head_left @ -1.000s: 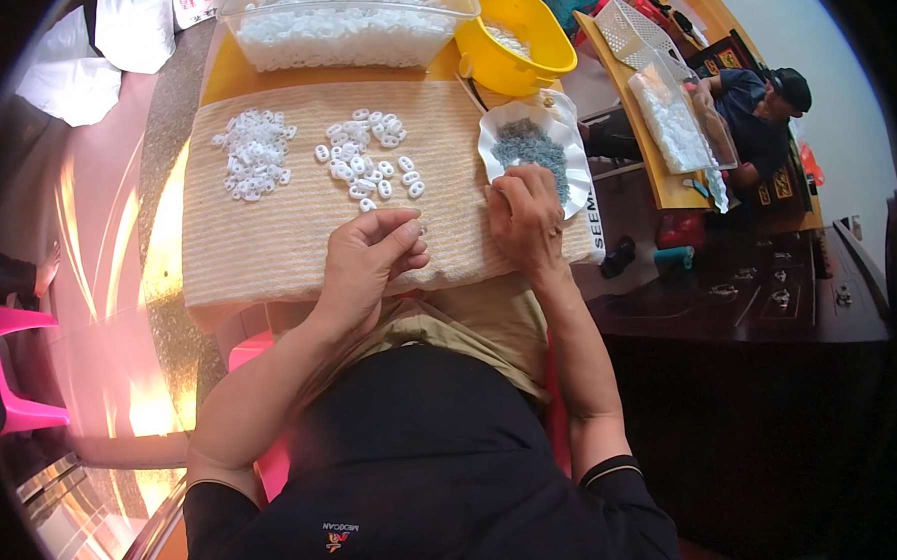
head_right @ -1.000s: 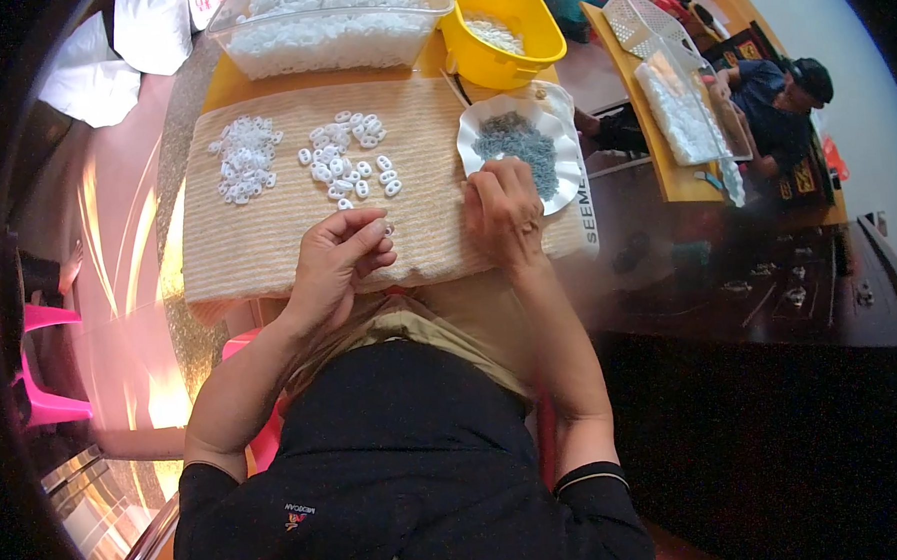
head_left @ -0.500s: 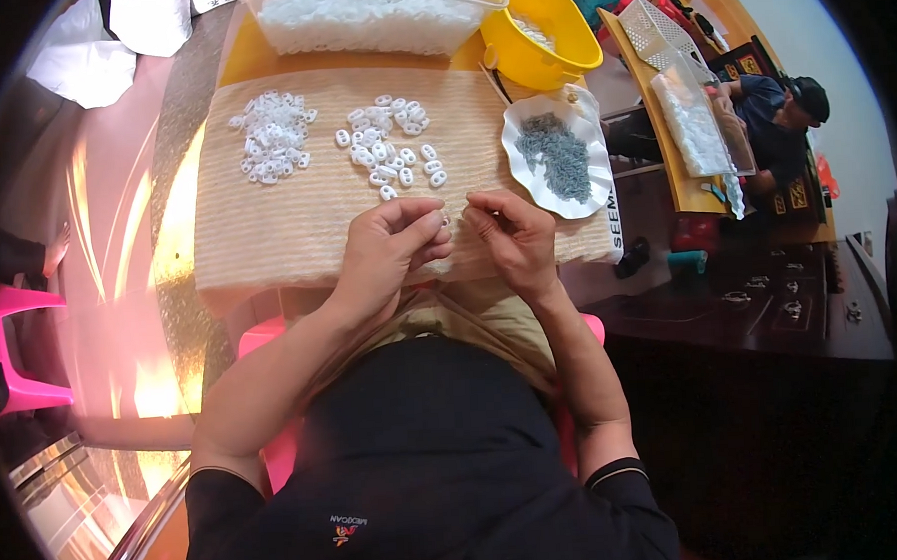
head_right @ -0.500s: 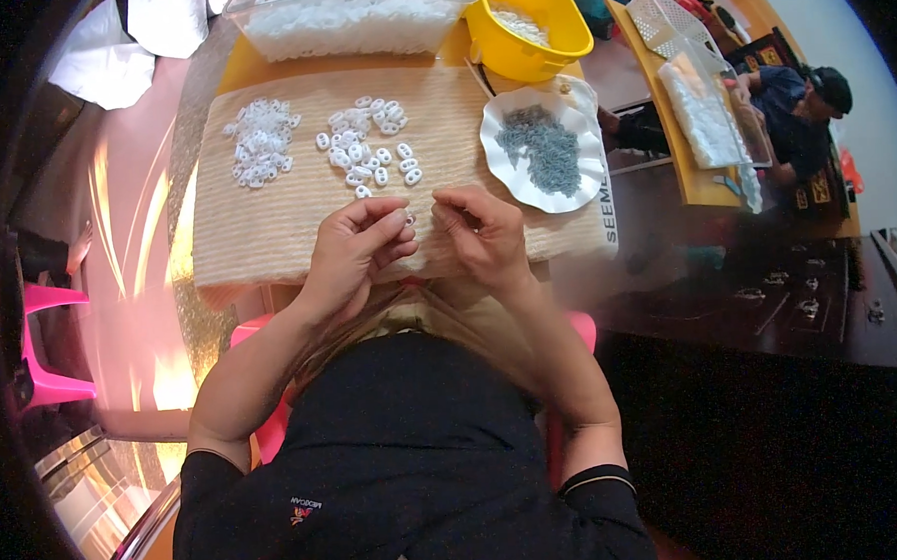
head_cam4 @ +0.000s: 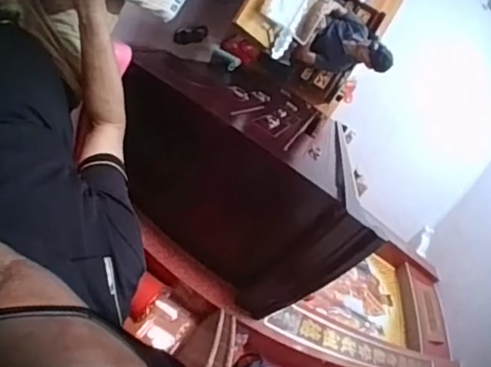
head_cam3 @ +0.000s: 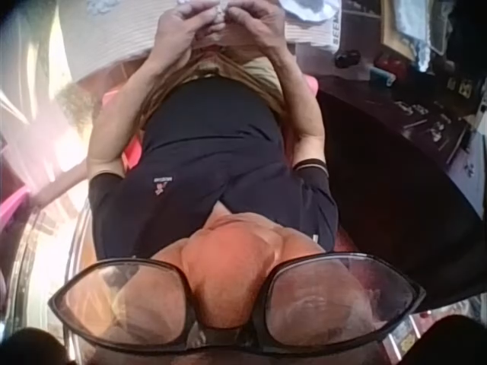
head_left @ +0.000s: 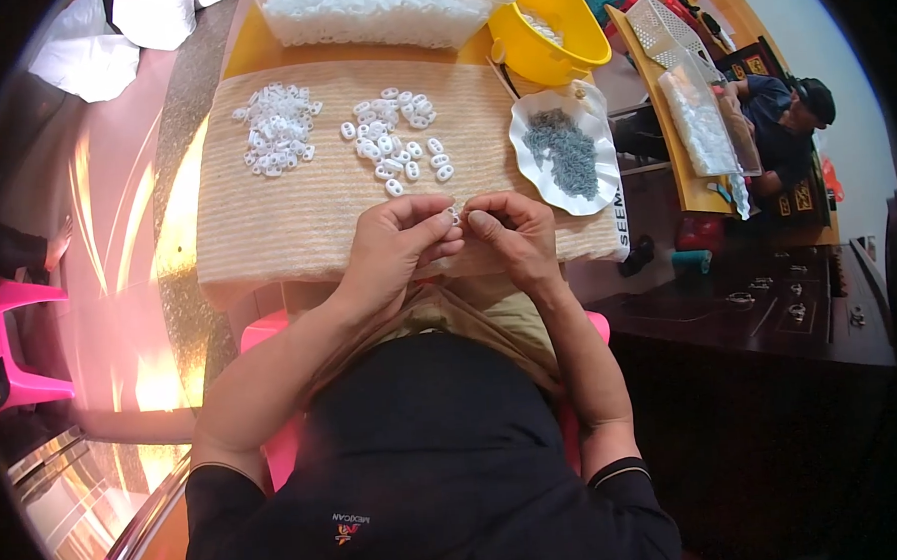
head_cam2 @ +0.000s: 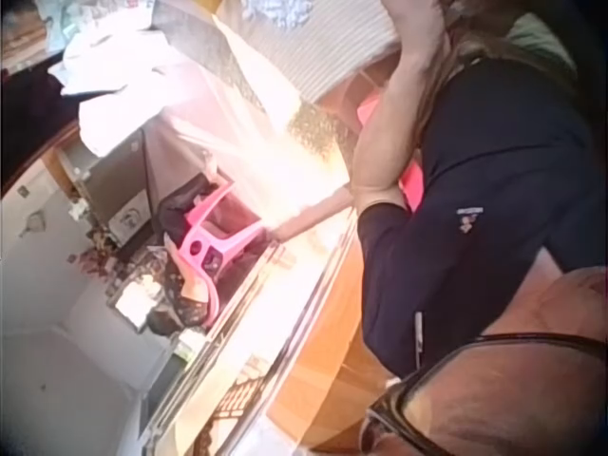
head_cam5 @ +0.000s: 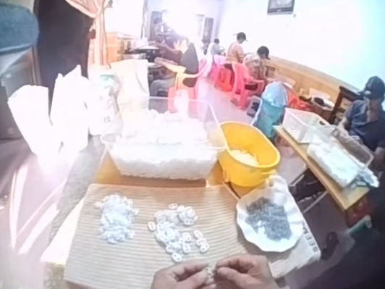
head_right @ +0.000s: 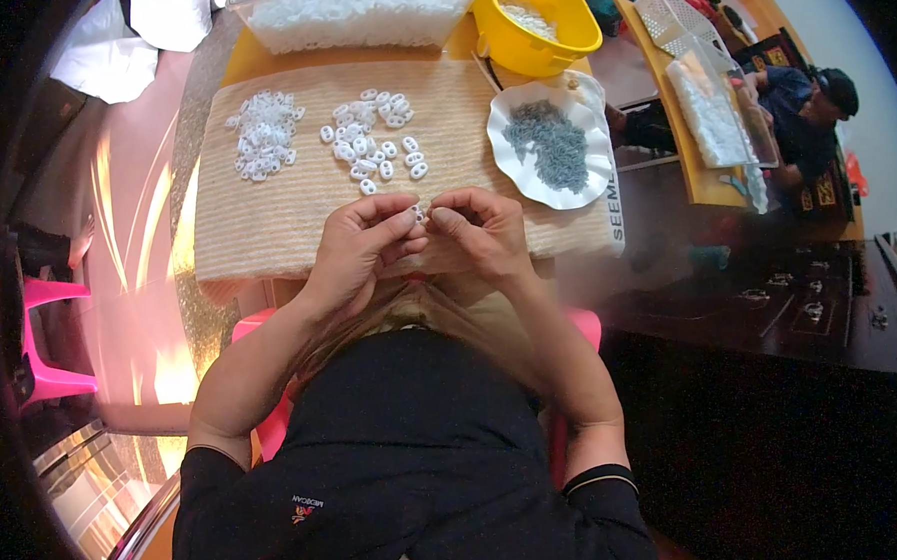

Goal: Assembling small plastic components by inserting small metal pins or beads into them.

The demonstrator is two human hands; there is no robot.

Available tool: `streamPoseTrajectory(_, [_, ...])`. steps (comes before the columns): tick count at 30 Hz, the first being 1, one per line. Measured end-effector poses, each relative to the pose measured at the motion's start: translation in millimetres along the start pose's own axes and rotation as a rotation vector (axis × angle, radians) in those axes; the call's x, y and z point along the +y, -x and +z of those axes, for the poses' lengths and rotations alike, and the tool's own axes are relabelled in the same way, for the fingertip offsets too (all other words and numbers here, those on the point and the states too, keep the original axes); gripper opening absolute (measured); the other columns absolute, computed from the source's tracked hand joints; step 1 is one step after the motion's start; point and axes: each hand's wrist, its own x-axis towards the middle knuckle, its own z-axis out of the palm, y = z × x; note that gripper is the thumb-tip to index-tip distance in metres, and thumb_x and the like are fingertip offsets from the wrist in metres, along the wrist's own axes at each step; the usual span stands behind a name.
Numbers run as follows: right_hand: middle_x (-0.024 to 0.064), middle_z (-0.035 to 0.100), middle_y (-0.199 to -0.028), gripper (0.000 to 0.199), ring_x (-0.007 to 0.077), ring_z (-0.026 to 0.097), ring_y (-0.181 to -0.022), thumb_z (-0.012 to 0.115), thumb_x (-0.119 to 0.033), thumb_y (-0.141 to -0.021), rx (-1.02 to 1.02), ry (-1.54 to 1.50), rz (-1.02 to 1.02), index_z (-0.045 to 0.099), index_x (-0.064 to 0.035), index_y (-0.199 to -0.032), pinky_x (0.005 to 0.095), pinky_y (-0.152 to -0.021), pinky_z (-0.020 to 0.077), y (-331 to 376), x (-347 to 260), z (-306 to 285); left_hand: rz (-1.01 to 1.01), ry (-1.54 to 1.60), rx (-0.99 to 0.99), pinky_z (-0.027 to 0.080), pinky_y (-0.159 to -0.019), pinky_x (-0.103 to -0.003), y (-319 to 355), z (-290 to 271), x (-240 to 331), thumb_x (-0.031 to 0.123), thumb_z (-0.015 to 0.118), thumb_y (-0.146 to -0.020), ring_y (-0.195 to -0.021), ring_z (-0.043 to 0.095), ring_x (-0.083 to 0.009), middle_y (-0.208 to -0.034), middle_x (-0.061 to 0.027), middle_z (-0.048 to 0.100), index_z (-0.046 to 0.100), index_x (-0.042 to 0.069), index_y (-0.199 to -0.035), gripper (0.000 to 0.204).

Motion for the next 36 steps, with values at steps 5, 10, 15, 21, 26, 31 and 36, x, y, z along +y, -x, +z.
streamPoseTrajectory(5, [0.0034, 0.067, -0.090, 0.013, 0.0084, 0.061, -0.082, 0.065, -0.006, -0.087, -0.006, -0.003, 0.024, 0.065, 0.0009, -0.098, 0.0223, -0.076, 0.0497, 0.0, 1.9, 0.2, -0.011, -0.002, 0.002, 0.056, -0.072, -0.024, 1.2, 1.1, 0.8, 0.008, 0.062, -0.089, -0.077, 0.065, -0.0124, -0.090, -0.0070, 0.065, 0.059, -0.001, -0.107, 0.020])
streamPoseTrajectory(10, [0.0029, 0.066, -0.091, 0.014, 0.0079, 0.060, -0.082, 0.066, -0.008, -0.087, -0.033, -0.026, 0.037, 0.065, 0.0008, -0.098, 0.0219, -0.076, 0.0493, 0.0, 0.9, 0.2, -0.018, -0.012, -0.002, 0.056, -0.072, -0.024, 1.5, 1.6, 0.7, 0.007, 0.063, -0.089, -0.077, 0.065, -0.0118, -0.090, -0.0065, 0.065, 0.060, 0.000, -0.105, 0.019])
streamPoseTrajectory(15, [0.0002, 0.065, -0.083, 0.011, 0.0050, 0.057, -0.074, 0.065, -0.006, -0.087, -0.027, -0.025, -0.003, 0.066, 0.0012, -0.095, 0.0194, -0.067, 0.0478, -1.2, 1.3, 2.8, -0.026, -0.013, -0.001, 0.056, -0.072, -0.023, 1.2, 1.7, 0.3, 0.007, 0.063, -0.088, -0.078, 0.065, -0.0113, -0.090, -0.0063, 0.065, 0.060, 0.000, -0.104, 0.018])
streamPoseTrajectory(21, [-0.0001, 0.065, -0.083, 0.011, 0.0046, 0.057, -0.075, 0.066, -0.006, -0.087, -0.017, -0.011, 0.003, 0.066, 0.0012, -0.095, 0.0193, -0.067, 0.0473, -1.1, 1.1, 2.2, -0.021, -0.024, -0.007, 0.056, -0.071, -0.023, 1.5, 2.4, 0.8, 0.007, 0.063, -0.088, -0.077, 0.065, -0.0110, -0.090, -0.0065, 0.065, 0.060, -0.001, -0.104, 0.018])
streamPoseTrajectory(26, [0.0000, 0.065, -0.083, 0.011, 0.0046, 0.057, -0.074, 0.066, -0.006, -0.087, -0.020, -0.018, 0.009, 0.067, 0.0011, -0.095, 0.0193, -0.066, 0.0473, -1.1, 2.3, 2.5, -0.029, -0.026, -0.006, 0.056, -0.072, -0.023, 2.3, 2.9, 1.5, 0.007, 0.063, -0.088, -0.078, 0.065, -0.0108, -0.090, -0.0063, 0.065, 0.060, -0.001, -0.104, 0.018])
streamPoseTrajectory(31, [0.0016, 0.066, -0.084, 0.010, 0.0058, 0.059, -0.075, 0.064, -0.005, -0.087, -0.045, -0.014, -0.018, 0.066, 0.0019, -0.095, 0.0195, -0.068, 0.0485, -1.3, 0.5, 3.7, -0.024, -0.026, -0.016, 0.056, -0.072, -0.023, 1.7, 1.8, 0.7, 0.007, 0.063, -0.089, -0.078, 0.064, -0.0102, -0.090, -0.0061, 0.065, 0.060, -0.001, -0.104, 0.018])
streamPoseTrajectory(36, [0.0026, 0.066, -0.087, 0.010, 0.0068, 0.059, -0.079, 0.064, -0.004, -0.088, -0.053, 0.013, 0.010, 0.066, 0.0023, -0.095, 0.0205, -0.071, 0.0484, -0.4, -4.4, 4.1, -0.020, -0.027, -0.022, 0.056, -0.073, -0.023, 0.5, 0.1, -0.3, 0.007, 0.063, -0.089, -0.078, 0.064, -0.0097, -0.091, -0.0061, 0.065, 0.061, 0.000, -0.104, 0.017])
